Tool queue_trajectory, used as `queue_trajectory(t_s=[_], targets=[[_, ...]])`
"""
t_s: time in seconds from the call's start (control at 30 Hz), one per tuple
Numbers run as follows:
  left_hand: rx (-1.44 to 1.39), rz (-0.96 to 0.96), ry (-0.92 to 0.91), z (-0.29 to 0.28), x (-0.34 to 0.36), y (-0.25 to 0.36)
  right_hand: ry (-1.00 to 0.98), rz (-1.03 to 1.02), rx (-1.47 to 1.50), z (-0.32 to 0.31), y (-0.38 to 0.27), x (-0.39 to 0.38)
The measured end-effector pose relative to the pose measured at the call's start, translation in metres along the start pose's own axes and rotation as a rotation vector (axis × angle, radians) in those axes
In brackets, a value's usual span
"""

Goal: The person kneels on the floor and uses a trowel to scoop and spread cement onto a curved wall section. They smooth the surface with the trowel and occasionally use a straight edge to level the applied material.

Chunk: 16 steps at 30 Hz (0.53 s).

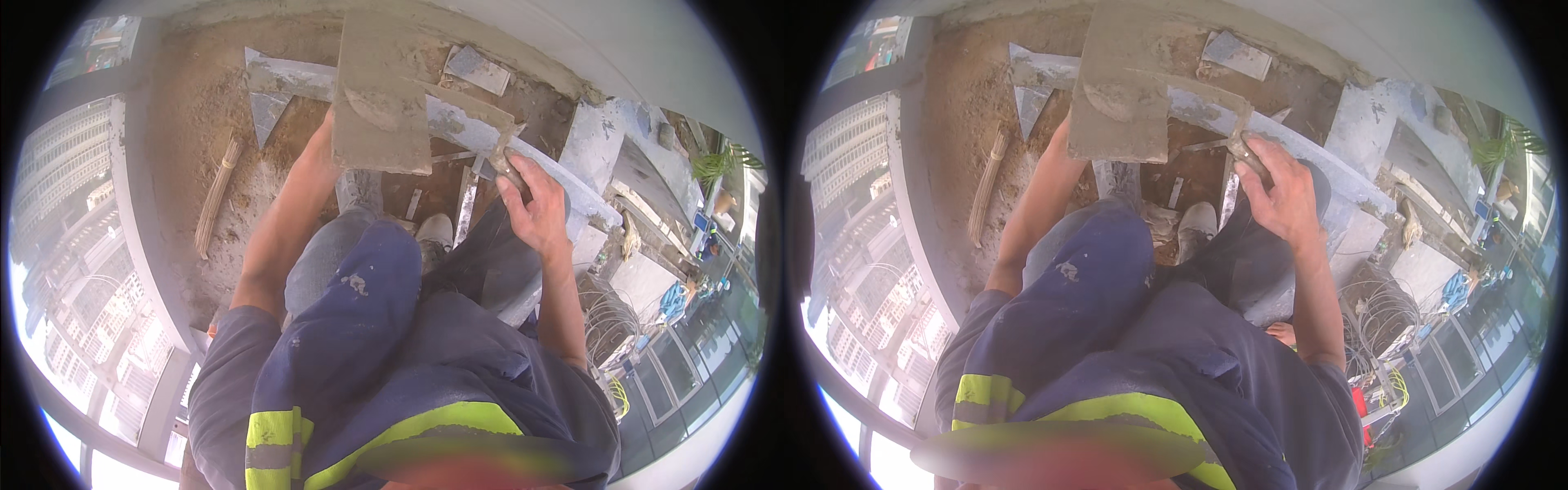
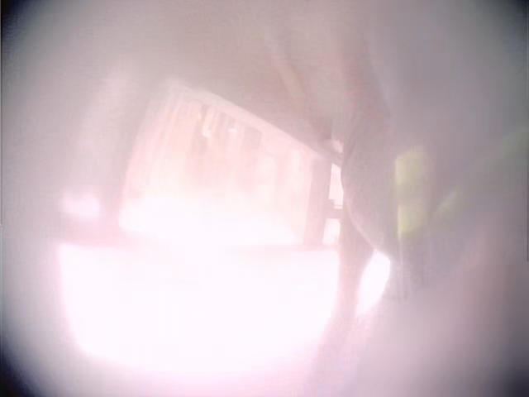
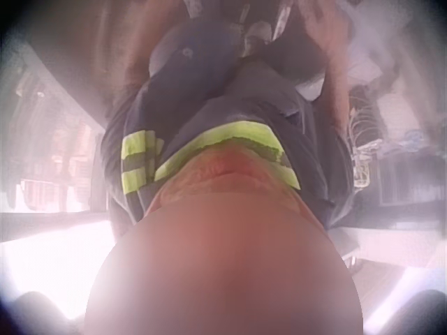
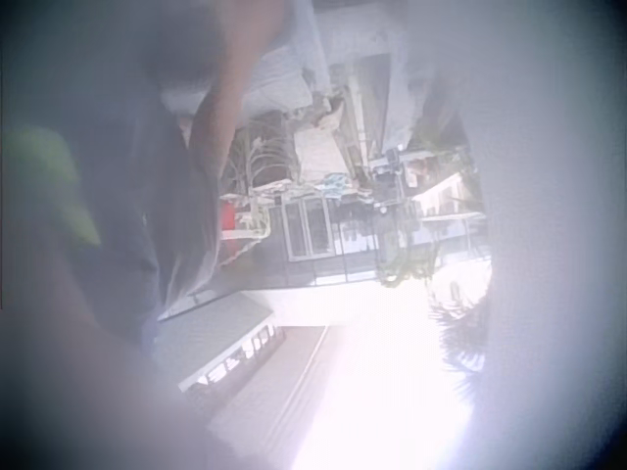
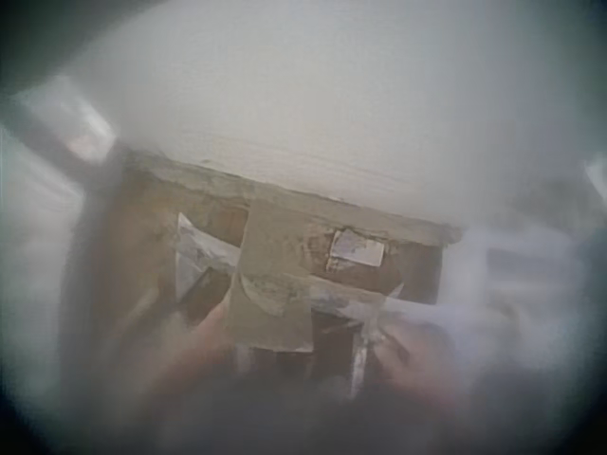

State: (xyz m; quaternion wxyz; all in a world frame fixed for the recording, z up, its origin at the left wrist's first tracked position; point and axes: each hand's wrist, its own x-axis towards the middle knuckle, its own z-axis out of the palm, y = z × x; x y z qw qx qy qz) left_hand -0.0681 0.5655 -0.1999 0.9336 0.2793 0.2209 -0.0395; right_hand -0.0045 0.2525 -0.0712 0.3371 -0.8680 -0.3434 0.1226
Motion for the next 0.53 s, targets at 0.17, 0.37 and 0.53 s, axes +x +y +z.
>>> queue_trajectory(t_s=[0.17, 0.37, 0.53], targets=[[-0.239, -0.264, -0.209, 0.051, 0.019, -0.005, -0.165, -0.026, -0.033, -0.035, 0.003, -0.030], [0.137, -0.205, -0.375, 0.057, 0.048, -0.059, -0.013, 0.073, -0.102, -0.027, 0.033, -0.038], [0.137, -0.299, -0.526, 0.061, 0.046, -0.084, 0.045, 0.182, -0.226, -0.025, 0.089, 0.008]])
